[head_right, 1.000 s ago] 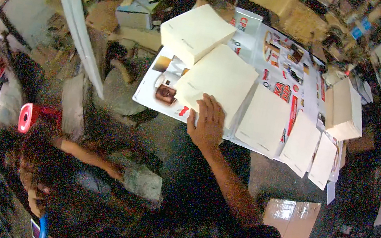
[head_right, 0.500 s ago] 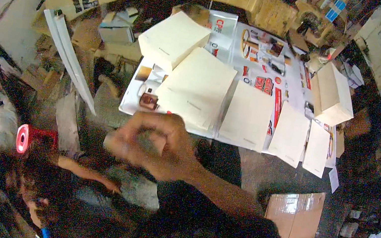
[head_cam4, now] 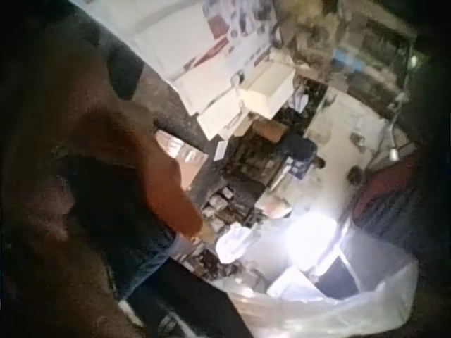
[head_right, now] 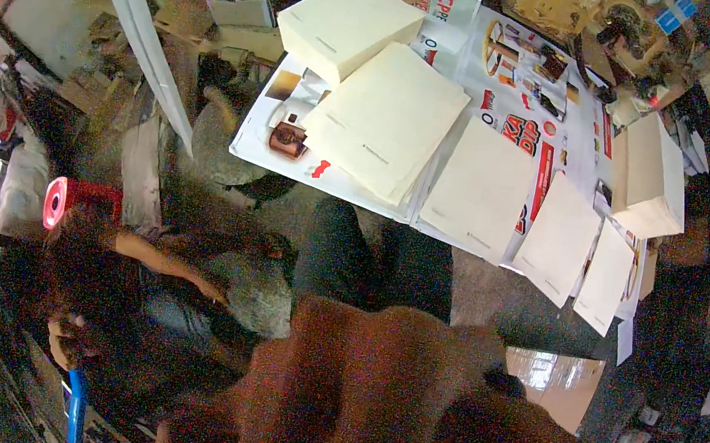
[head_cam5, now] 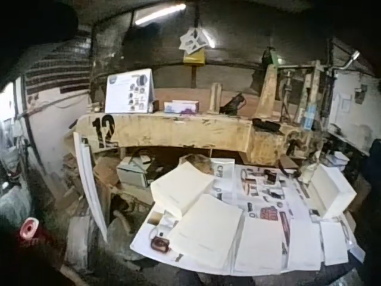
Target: The person collates and stacks paper sheets from multiple piles on a table, flips through a calendar, and then gathers and aligns the assembled stack of paper sheets by hand.
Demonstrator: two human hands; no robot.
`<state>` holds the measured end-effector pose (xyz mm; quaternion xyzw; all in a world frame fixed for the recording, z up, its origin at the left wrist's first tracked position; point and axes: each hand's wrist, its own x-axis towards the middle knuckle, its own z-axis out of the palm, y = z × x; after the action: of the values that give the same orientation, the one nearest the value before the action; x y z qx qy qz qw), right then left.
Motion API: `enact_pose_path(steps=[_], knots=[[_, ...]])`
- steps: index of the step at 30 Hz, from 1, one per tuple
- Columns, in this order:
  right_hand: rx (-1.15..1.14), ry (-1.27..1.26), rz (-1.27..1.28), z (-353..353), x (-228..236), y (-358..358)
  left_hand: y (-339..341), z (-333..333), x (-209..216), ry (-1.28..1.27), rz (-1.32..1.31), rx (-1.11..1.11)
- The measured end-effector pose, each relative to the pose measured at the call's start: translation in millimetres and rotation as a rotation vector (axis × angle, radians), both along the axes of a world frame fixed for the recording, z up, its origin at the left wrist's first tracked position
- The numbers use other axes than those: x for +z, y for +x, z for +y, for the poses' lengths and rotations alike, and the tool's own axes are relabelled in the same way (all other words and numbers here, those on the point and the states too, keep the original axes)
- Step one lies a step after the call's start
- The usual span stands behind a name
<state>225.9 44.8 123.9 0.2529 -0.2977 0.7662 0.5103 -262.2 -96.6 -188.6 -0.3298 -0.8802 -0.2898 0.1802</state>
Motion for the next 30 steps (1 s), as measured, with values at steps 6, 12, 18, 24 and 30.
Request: enact_pose_path(steps=[6,12,18,24,30], knots=[[0.052,0.121,-0.037,18.1,-3.1,39.8,115.9,-6.6,-29.8,-0.212,-0.277,-0.314],[-0.122,0.015,0.160,19.2,-20.3,84.2,197.6,-11.5,-58.3,-0.687,-0.499,-0.672],[-1.046,-0.259,-1.354,23.6,-120.8,207.0,244.9,88.8,-12.7,-1.332,-0.513,-1.303],[-2.125,-0.575,-1.824,-65.7,-200.7,391.2,461.6,208.3,150.3,-0.906,-0.242,-1.590],[-2.051,-1.316,-2.426,-144.4,-246.6,515.1,668.4,213.2,110.6,-0.028,-0.168,-2.258]])
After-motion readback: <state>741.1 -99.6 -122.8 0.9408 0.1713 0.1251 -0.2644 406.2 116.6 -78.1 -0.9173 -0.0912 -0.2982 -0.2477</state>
